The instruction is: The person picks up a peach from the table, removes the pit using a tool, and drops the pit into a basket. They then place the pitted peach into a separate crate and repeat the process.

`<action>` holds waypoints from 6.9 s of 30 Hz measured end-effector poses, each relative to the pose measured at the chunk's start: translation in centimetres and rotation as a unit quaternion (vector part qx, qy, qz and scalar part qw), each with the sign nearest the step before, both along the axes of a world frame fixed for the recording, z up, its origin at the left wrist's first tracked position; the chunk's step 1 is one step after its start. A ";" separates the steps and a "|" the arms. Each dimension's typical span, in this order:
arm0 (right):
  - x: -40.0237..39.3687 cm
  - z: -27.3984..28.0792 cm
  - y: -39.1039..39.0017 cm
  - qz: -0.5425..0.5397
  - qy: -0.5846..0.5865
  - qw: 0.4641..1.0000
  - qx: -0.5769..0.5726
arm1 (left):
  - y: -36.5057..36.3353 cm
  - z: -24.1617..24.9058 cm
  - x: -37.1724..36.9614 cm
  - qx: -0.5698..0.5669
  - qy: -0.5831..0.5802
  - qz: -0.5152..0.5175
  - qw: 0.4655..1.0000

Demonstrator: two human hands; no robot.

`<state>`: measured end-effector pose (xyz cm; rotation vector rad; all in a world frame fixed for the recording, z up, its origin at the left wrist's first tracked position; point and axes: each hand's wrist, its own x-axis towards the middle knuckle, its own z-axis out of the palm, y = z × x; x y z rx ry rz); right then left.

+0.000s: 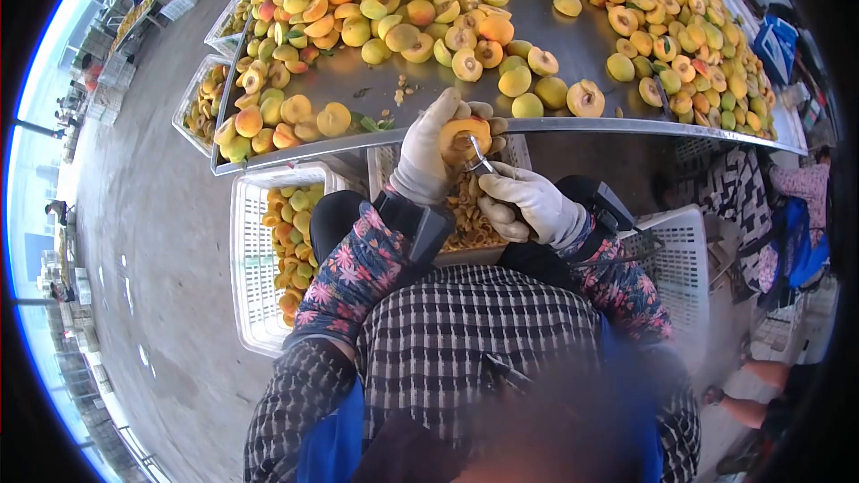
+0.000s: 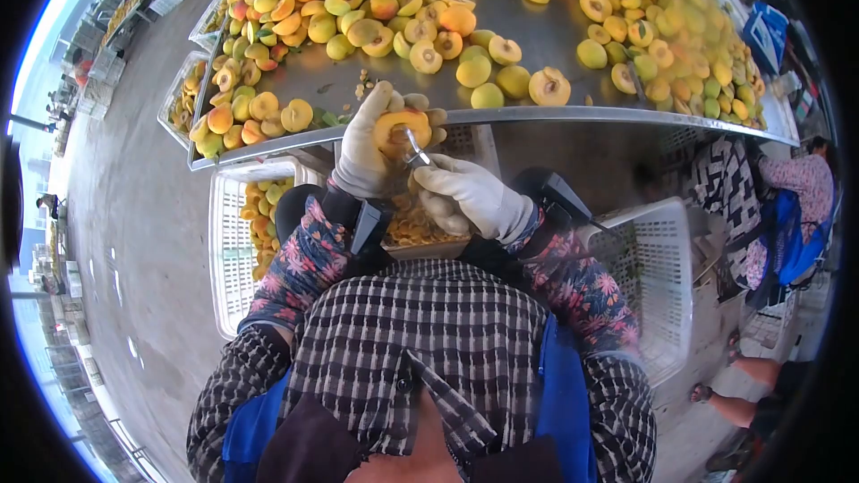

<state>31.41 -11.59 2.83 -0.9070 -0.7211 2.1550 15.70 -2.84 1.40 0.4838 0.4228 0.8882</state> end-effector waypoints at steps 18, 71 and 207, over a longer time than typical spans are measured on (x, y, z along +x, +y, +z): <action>-0.5 -1.0 0.1 -0.016 -0.070 0.997 0.013 | 0.1 -1.6 0.7 0.121 0.142 0.036 0.982; 0.3 -2.6 -2.5 0.099 -0.637 0.670 0.368 | -0.3 -2.0 -0.9 0.141 0.236 0.066 0.959; -0.4 -8.9 -4.2 0.116 -0.415 0.857 0.283 | 12.3 -8.5 6.6 -0.005 0.017 -0.117 0.993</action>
